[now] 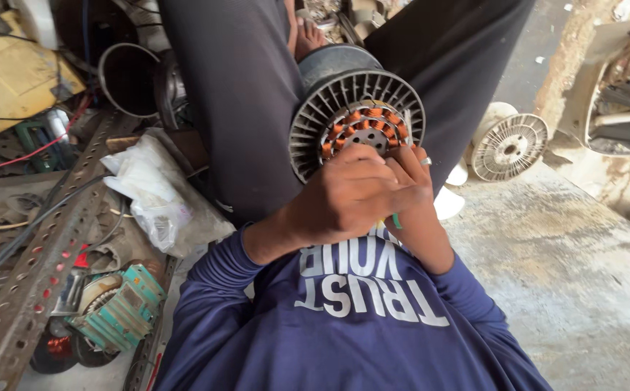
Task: The person sits on the floor and repairs an electric motor stator. They use pliers to strip and twist wires, then wrap the connections with electrical tape.
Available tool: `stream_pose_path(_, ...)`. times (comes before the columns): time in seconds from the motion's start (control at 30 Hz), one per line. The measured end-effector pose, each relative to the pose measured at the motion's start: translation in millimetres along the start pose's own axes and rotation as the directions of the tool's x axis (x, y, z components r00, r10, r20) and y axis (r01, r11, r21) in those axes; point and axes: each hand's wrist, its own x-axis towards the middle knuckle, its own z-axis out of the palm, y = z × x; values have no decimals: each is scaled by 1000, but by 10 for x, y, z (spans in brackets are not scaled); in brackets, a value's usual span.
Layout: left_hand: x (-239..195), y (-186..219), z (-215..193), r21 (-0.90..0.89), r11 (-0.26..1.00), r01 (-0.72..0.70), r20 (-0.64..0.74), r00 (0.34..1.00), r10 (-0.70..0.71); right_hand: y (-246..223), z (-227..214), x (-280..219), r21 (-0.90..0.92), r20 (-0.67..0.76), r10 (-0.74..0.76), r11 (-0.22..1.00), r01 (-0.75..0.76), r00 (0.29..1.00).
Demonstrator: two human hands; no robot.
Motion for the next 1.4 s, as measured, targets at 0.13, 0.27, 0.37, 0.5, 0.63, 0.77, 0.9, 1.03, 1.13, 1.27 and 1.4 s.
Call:
stream_pose_path(0.13, 40, 60, 3, 91, 996, 11, 6, 1000, -12, 2, -61, 18, 78, 34, 93, 992, -96, 995)
stream_pose_path(0.27, 29, 34, -92, 29, 1000, 9, 22, 1000, -10, 46, -135, 31, 143, 97, 75, 986, -89, 992)
stream_pose_path(0.37, 27, -19, -83, -14, 1000, -16, -16, 1000, 15, 104, -131, 39, 121, 111, 80, 988, -93, 991)
stream_pose_path(0.5, 28, -7, -59, 15, 1000, 17, 28, 999, -17, 185, -151, 66, 139, 142, 44, 988, -64, 989)
stream_pose_path(0.63, 28, -85, -50, -132, 988, 82, 44, 996, -77, 283, -212, 94, 108, 232, -44, 994, 19, 972)
stream_pose_path(0.77, 33, -160, -33, -235, 968, 84, 9, 996, -84, 296, -227, 93, 162, 247, -12, 986, -29, 969)
stream_pose_path(0.9, 33, -159, 14, -175, 972, 156, 67, 987, -146, 357, -251, 116, 170, 327, 46, 980, -107, 944)
stream_pose_path(1.03, -110, -67, 129, -57, 995, 80, -20, 997, -81, 283, -240, 55, 130, 321, 68, 985, -115, 945)
stream_pose_path(1.13, -292, -88, 310, 48, 998, -49, -212, 976, 58, 304, -267, 26, 185, 217, 30, 980, -71, 976)
stream_pose_path(1.27, -577, -156, 560, 346, 930, -125, -184, 963, 198, 262, -230, -46, 183, -34, 29, 983, -22, 999)
stream_pose_path(1.4, -749, -297, 705, 425, 904, -46, -186, 973, 137, 292, -98, -184, 202, -247, 146, 975, -96, 958)
